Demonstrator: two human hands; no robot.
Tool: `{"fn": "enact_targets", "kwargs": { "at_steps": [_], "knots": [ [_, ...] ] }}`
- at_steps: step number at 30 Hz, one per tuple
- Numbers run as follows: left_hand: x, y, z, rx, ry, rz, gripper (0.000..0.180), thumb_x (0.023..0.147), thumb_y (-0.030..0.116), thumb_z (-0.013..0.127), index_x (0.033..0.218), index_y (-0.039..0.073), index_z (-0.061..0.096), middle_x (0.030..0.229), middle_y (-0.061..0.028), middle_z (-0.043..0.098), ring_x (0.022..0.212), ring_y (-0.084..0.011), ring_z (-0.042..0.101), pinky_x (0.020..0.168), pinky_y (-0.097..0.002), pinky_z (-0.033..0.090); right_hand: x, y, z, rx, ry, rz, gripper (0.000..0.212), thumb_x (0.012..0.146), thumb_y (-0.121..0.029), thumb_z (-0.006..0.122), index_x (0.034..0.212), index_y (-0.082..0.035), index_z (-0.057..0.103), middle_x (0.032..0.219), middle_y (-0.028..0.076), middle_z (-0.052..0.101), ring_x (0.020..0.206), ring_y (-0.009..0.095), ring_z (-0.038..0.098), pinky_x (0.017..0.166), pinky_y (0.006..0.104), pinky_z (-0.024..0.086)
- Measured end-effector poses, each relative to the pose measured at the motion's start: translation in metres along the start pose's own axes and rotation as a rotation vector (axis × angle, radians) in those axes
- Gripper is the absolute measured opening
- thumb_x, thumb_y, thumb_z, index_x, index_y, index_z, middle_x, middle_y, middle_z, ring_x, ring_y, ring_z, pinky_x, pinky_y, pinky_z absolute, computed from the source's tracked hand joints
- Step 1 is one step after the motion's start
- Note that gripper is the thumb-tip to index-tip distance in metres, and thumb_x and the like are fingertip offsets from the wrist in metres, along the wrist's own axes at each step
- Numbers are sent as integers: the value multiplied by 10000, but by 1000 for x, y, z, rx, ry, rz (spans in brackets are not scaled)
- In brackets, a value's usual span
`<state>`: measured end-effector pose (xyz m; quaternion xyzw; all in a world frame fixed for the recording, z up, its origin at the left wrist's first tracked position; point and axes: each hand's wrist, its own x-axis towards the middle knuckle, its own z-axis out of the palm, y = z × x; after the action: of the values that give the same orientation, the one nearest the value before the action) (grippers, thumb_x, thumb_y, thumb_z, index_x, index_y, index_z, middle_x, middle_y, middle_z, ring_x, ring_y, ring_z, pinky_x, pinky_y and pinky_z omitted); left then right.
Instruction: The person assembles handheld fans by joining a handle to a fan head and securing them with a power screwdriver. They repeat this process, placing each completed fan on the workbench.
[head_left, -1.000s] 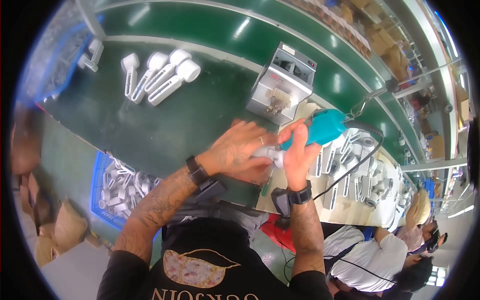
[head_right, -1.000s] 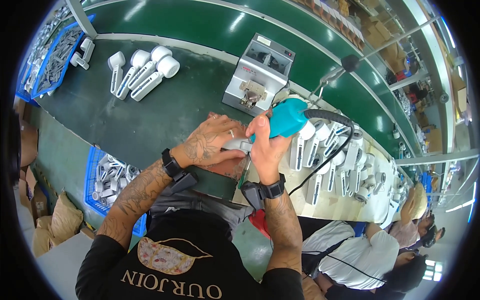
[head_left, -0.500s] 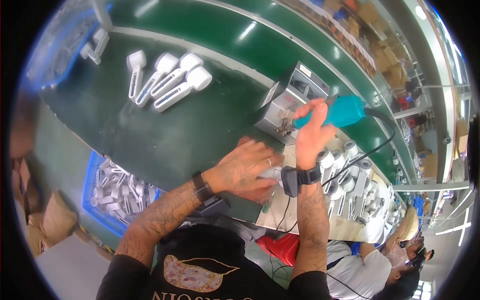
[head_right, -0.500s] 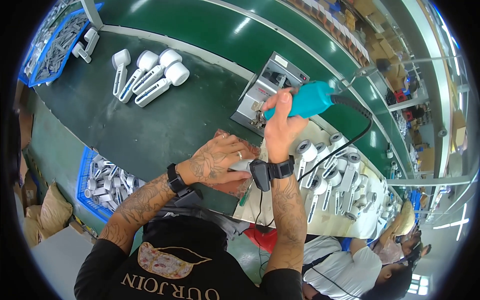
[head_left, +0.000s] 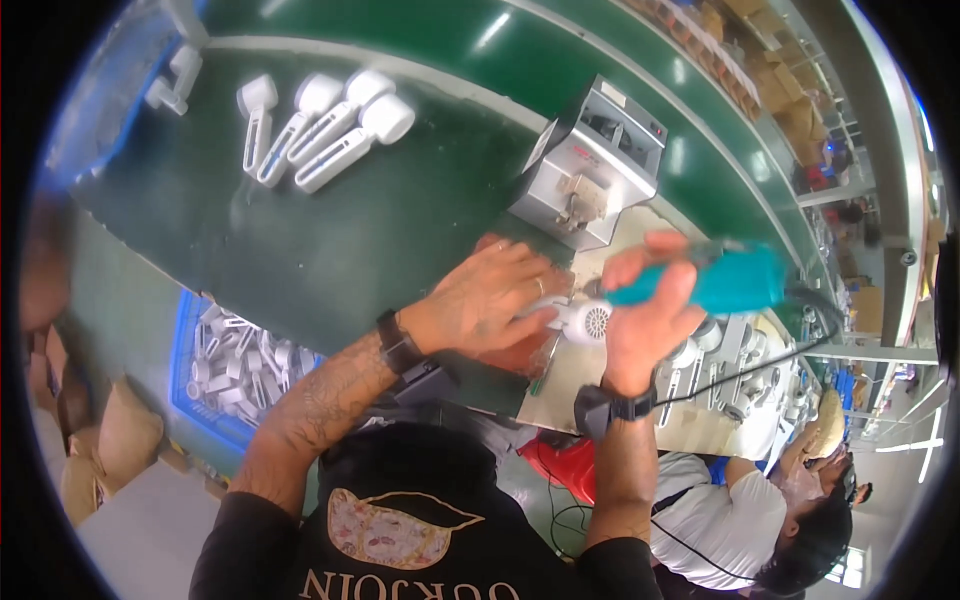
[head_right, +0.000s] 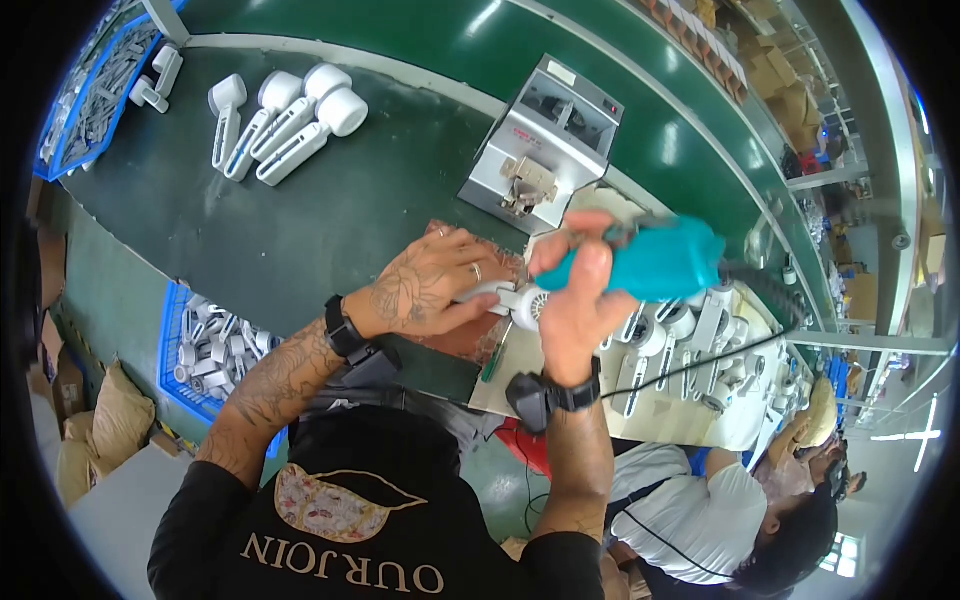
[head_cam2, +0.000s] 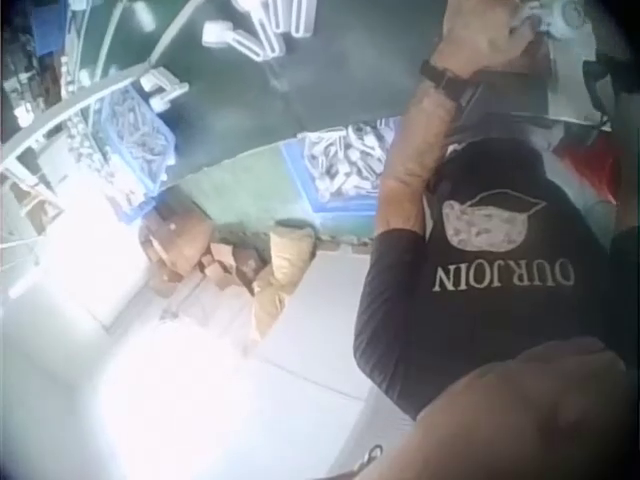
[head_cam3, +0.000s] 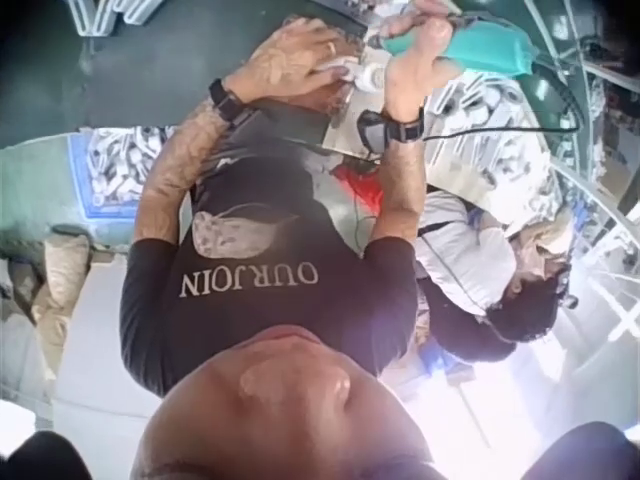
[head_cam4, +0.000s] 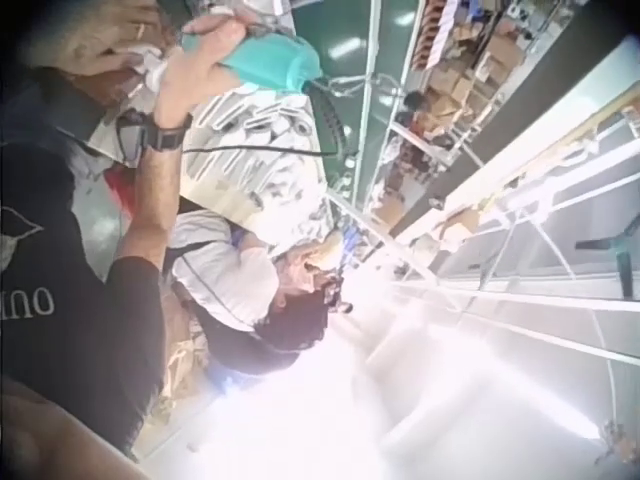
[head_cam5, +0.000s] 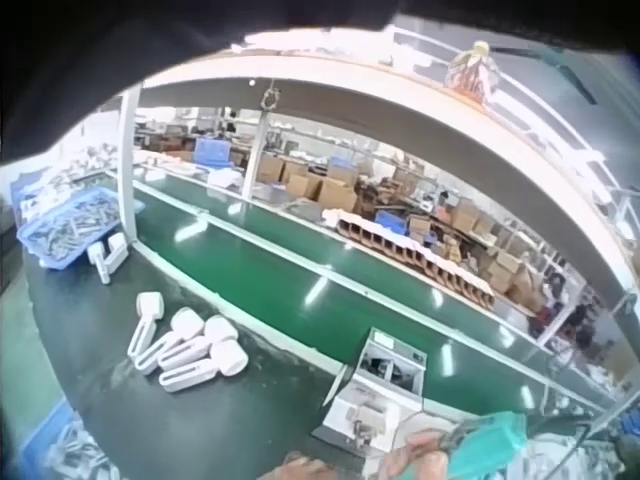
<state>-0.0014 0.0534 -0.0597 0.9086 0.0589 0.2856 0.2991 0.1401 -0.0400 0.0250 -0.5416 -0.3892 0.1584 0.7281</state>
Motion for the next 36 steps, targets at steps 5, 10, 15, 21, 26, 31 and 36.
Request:
{"fn": "enact_targets", "kwargs": {
  "at_steps": [5, 10, 15, 21, 26, 31, 36],
  "knots": [
    [1, -1, 1, -9, 28, 12, 372, 912, 255, 645, 1253, 106, 642, 1117, -83, 646, 1020, -277, 569, 904, -423, 463, -34, 3, -20, -34, -59, 27, 590, 993, -539, 612, 1122, 32, 539, 689, 71, 534, 601, 193, 545, 569, 347, 466],
    [0, 3, 3, 13, -23, -34, 355, 897, 242, 666, 1232, 126, 662, 1147, -66, 651, 1037, -277, 581, 911, -423, 479, -40, 7, -24, -3, -17, 5, 599, 989, -537, 619, 1119, 42, 539, 690, 79, 535, 610, 203, 553, 575, 350, 468],
    [2, 5, 1, 4, -65, -72, 318, 887, 228, 684, 1190, 131, 686, 1187, -62, 660, 1062, -285, 596, 931, -430, 492, -42, 10, -24, -2, -51, 51, 558, 994, -504, 624, 1105, 35, 536, 699, 90, 544, 624, 212, 565, 582, 352, 473],
    [1, 2, 3, 23, -57, -55, 315, 891, 238, 689, 1189, 133, 688, 1203, -64, 659, 1075, -298, 595, 935, -437, 490, -44, 21, -21, 58, -85, 71, 458, 996, -446, 638, 1011, -6, 511, 717, 85, 536, 623, 208, 554, 584, 362, 477],
    [5, 3, -2, 23, -98, -52, 332, 890, 232, 700, 1197, 109, 682, 1211, -71, 655, 1066, -304, 595, 938, -438, 485, -43, 23, -21, 103, -124, 32, 421, 1006, -423, 627, 975, -25, 493, 730, 74, 521, 620, 200, 538, 586, 369, 478],
    [6, 8, -3, 24, -30, 10, 342, 890, 248, 716, 1191, 90, 677, 1203, -72, 653, 1075, -300, 598, 932, -436, 491, -51, 19, -17, 55, -65, 76, 464, 1007, -463, 619, 1041, -13, 515, 752, 93, 553, 646, 206, 556, 596, 364, 483],
    [-13, 20, -12, -73, -25, 219, 341, 844, 270, 796, 1122, 109, 684, 1149, -73, 667, 1063, -275, 643, 889, -397, 541, -68, -10, -27, 79, 44, 102, 638, 957, -689, 540, 1105, -68, 545, 663, 53, 524, 574, 190, 507, 542, 324, 430]
  ]
}}
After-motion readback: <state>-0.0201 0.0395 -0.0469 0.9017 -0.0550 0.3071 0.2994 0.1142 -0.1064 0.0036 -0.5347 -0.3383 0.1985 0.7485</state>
